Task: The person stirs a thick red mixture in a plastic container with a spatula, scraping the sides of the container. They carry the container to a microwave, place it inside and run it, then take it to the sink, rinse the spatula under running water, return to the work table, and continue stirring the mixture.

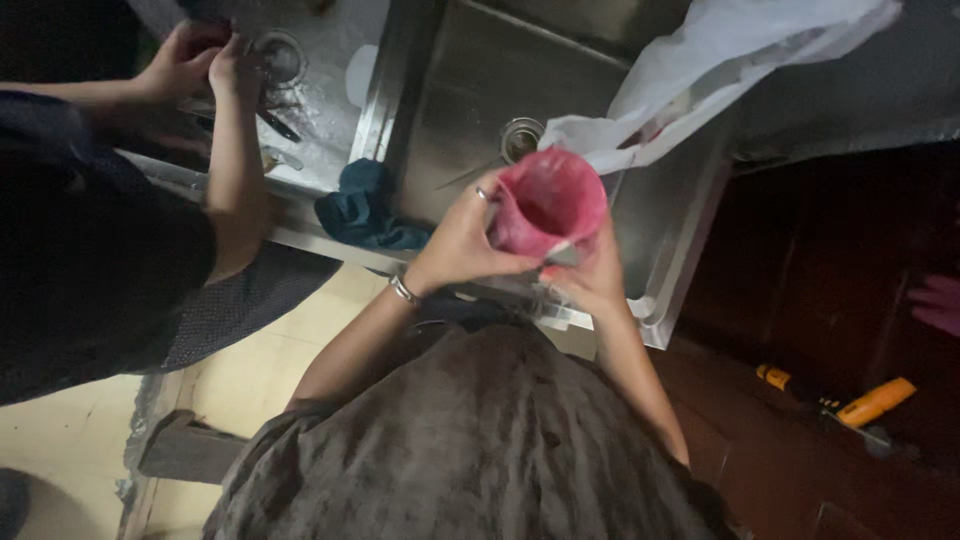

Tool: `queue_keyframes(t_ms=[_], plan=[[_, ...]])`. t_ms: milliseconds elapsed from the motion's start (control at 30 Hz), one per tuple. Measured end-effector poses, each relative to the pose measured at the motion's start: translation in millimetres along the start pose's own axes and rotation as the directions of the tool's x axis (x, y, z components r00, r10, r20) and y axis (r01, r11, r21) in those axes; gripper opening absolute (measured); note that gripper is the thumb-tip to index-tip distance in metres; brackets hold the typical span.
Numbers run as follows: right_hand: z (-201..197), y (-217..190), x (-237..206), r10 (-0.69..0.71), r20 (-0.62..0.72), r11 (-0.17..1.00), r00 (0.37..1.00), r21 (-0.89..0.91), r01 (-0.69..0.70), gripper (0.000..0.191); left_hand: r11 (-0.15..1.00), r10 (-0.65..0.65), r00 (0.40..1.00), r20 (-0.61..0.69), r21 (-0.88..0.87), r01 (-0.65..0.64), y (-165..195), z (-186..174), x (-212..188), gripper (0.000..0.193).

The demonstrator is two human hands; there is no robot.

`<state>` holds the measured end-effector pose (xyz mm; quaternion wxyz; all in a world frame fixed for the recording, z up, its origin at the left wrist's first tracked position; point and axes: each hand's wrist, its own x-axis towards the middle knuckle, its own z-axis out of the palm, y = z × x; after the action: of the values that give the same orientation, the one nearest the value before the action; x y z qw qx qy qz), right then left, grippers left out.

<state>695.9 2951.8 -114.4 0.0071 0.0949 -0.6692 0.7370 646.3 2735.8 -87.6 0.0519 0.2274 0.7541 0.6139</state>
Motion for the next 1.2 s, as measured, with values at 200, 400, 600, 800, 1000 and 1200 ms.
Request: queue_keyframes(t_ms=[200, 400, 600, 800, 1000, 1200], plan=[[12.9, -17.3, 3.2, 0.012, 0.009, 0.999, 1.0, 0.037, -0.012, 0.077, 0.998, 0.034, 0.914, -0.404, -0.037, -0.054, -46.8, -82.3, 43.6, 0.085], [14.3, -22.7, -24.8, 0.215, -0.223, 0.948, 0.951, -0.187, -0.258, 0.01, 0.969, 0.123, 0.642, -0.757, 0.231, 0.086, -113.7, -180.4, 108.7, 0.064], [23.8, -39.1, -40.2, 0.17, -0.277, 0.875, 0.946, -0.399, -0.275, 0.006, 0.896, -0.015, 0.517, -0.856, 0.218, 0.388, -144.1, -215.5, 112.8, 0.085], [30.8, -17.1, -57.5, 0.279, -0.317, 0.895, 0.906, -0.256, -0.365, 0.005, 0.812, -0.19, 0.45, -0.873, 0.118, 0.572, -176.0, -211.1, 90.6, 0.07], [39.8, -10.4, -34.4, 0.379, -0.279, 0.816, 0.882, -0.349, -0.461, 0.013, 0.776, -0.297, 0.439, -0.848, 0.053, 0.629, -187.1, -193.9, 79.0, 0.06], [53.9, -21.8, 12.2, 0.14, -0.112, 0.865, 0.984, -0.47, -0.177, 0.012, 0.575, -0.572, 0.472, -0.671, 0.083, 0.814, -206.0, -184.4, 63.0, 0.049]])
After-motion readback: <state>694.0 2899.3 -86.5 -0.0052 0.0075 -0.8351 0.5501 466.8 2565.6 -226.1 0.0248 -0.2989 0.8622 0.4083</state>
